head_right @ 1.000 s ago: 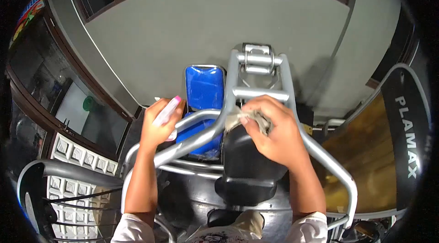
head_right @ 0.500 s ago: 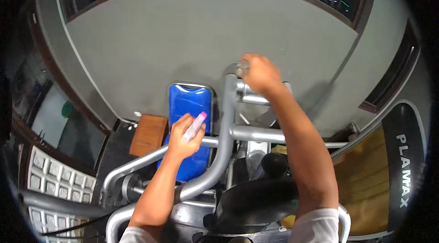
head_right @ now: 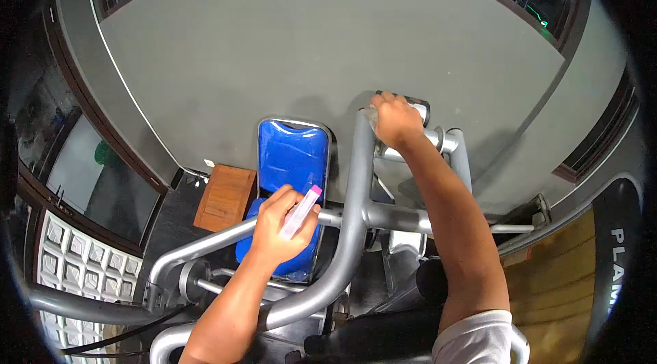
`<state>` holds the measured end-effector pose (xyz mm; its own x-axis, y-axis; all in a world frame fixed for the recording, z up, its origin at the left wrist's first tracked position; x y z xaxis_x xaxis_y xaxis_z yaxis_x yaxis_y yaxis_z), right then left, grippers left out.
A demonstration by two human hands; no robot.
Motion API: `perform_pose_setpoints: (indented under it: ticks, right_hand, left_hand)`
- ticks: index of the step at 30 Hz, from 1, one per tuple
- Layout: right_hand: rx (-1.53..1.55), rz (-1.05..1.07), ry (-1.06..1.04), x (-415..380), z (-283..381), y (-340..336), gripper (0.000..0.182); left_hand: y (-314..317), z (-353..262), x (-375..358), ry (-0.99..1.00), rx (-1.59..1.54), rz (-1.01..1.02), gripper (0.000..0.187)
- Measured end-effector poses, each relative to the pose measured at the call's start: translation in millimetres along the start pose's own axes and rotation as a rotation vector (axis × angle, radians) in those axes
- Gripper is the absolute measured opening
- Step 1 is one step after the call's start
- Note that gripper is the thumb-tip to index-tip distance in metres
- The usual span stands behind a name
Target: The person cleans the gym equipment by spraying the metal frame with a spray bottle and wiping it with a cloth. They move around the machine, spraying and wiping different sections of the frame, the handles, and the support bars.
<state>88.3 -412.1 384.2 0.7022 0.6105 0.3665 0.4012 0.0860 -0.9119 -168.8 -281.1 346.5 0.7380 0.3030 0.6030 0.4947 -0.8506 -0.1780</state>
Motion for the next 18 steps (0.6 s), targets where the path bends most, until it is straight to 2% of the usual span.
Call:
perform_pose_setpoints:
  ticks: [4,7,10,11,14,18]
  right_hand:
    - [0.065,-0.143,-0.121,1.6,12.5,10.3,0.036]
    - [0.075,-0.013,-0.223,0.0,24.2,25.5,0.031]
    - [0.263,0.117,-0.32,-0.7,29.3,18.9,0.026]
    - [0.324,0.178,-0.412,-7.2,33.7,11.7,0.025]
    - [0.258,0.228,-0.422,-13.2,37.0,6.8,0.028]
    - [0.017,0.157,-0.263,-3.7,35.9,13.0,0.028]
  left_hand:
    - [7.4,4.5,-3.6,-0.025,0.001,0.018,0.014]
    - [5.6,9.2,-4.4,-0.038,0.032,0.012,0.012]
    - [1.1,17.0,-6.1,-0.074,0.05,0.01,0.011]
    - [-1.0,19.9,-6.0,-0.087,0.052,0.004,0.011]
    - [-1.0,15.8,-5.7,-0.104,0.009,-0.003,0.01]
    - [5.4,18.9,-9.3,-0.092,0.02,0.028,0.006]
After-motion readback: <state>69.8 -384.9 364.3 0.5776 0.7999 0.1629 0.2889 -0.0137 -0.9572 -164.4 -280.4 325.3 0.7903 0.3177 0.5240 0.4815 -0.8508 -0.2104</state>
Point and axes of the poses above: each hand's wrist, its own x-axis towards the middle knuckle, its own y-axis out of the palm, z = x × y, the point moved 7 cm from there along x, towards the middle knuckle, and after that the axes turned 10 degrees about -x, right-handed, at the moved point
